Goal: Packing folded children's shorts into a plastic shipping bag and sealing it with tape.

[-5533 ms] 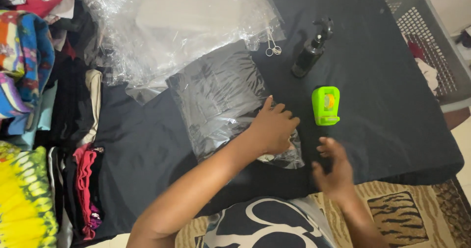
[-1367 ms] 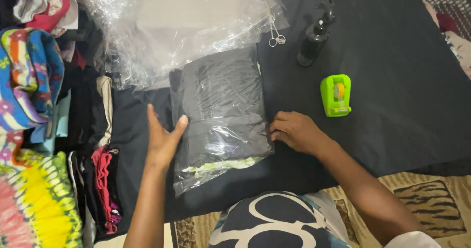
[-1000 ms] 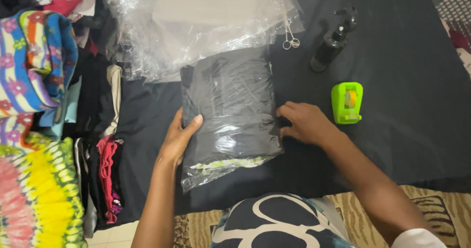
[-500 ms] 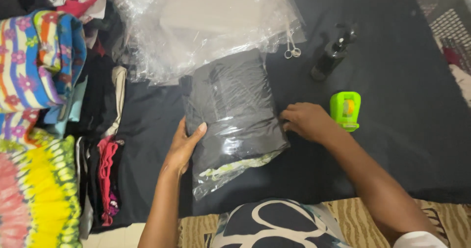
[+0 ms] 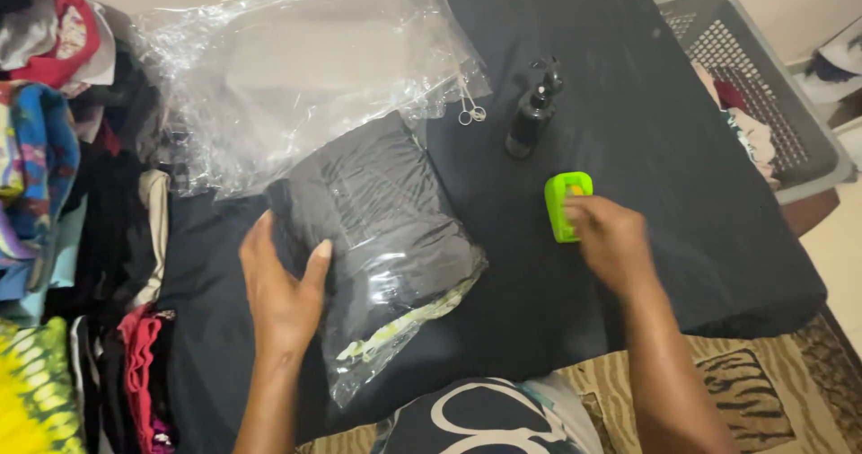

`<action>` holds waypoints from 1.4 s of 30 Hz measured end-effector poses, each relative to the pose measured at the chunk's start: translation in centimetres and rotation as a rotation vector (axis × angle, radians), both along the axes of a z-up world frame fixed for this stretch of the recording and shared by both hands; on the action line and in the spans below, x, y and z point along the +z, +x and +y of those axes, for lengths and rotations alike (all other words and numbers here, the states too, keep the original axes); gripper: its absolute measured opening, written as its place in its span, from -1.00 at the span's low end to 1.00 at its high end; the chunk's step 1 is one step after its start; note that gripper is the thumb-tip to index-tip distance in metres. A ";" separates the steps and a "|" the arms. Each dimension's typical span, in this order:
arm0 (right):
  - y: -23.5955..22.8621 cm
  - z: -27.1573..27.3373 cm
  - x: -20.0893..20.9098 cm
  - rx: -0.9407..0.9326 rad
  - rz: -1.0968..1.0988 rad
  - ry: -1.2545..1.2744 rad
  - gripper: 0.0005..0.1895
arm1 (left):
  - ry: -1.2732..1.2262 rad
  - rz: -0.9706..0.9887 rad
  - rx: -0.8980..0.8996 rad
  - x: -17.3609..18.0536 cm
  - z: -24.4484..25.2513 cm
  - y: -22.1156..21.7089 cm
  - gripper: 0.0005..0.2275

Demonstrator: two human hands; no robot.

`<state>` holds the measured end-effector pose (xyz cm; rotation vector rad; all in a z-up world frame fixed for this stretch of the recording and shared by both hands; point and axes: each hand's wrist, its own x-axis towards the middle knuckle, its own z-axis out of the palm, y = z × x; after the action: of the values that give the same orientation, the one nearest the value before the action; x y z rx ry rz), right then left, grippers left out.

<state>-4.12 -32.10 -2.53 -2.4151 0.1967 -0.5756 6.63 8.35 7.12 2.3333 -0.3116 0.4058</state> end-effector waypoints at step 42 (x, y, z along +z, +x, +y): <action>-2.2 -0.9 -4.4 -0.458 0.244 1.188 -0.81 | 0.603 0.285 -0.698 -12.1 -31.9 4.5 -0.71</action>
<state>-6.31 -33.01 -6.94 -1.2530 0.9168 -0.2156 11.09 -23.50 -4.98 2.5895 -1.1835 -0.4151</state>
